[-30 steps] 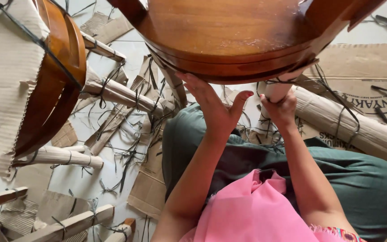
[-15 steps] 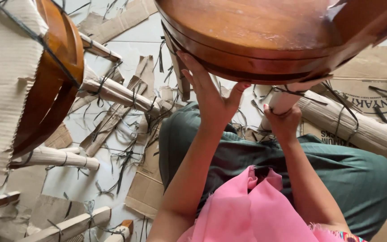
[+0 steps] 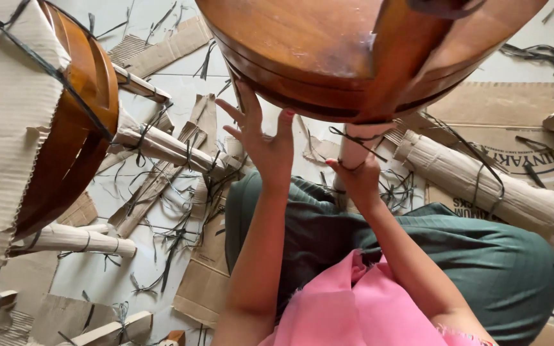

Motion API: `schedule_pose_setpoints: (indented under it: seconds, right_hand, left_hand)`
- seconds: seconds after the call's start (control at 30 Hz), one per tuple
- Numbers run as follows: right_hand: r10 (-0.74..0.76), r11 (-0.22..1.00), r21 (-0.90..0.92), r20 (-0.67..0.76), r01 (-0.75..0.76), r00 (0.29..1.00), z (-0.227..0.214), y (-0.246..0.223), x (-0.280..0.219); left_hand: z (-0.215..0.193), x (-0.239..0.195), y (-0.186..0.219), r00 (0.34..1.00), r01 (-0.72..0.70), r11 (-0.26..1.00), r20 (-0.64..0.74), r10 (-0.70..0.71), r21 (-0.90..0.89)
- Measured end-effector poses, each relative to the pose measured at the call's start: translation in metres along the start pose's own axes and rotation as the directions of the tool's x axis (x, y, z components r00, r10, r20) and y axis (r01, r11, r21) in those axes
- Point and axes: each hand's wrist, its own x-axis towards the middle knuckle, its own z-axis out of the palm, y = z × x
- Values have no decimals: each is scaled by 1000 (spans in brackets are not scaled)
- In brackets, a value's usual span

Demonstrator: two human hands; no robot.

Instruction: Wrapping wooden furniture legs with protective cardboard and securing them with plastic ties.

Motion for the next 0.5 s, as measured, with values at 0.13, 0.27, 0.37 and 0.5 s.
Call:
schedule_pose_setpoints:
  seconds: [0.13, 0.27, 0.37, 0.5]
  right_hand:
    - [-39, 999, -12, 47, 40, 998, 31, -16, -5]
    - [-149, 985, -89, 24, 150, 989, 51, -86, 4]
    - [-136, 985, -103, 43, 140, 990, 76, -78, -6]
    - [-97, 990, -93, 90, 105, 991, 101, -86, -11]
  left_hand:
    - [-15, 16, -17, 999, 40, 999, -37, -40, -1]
    - [-27, 33, -34, 991, 108, 994, -81, -109, -16]
    - [-40, 46, -51, 985, 150, 988, -81, -153, -41]
    - [-57, 70, -84, 984, 167, 978, -46, -174, -128]
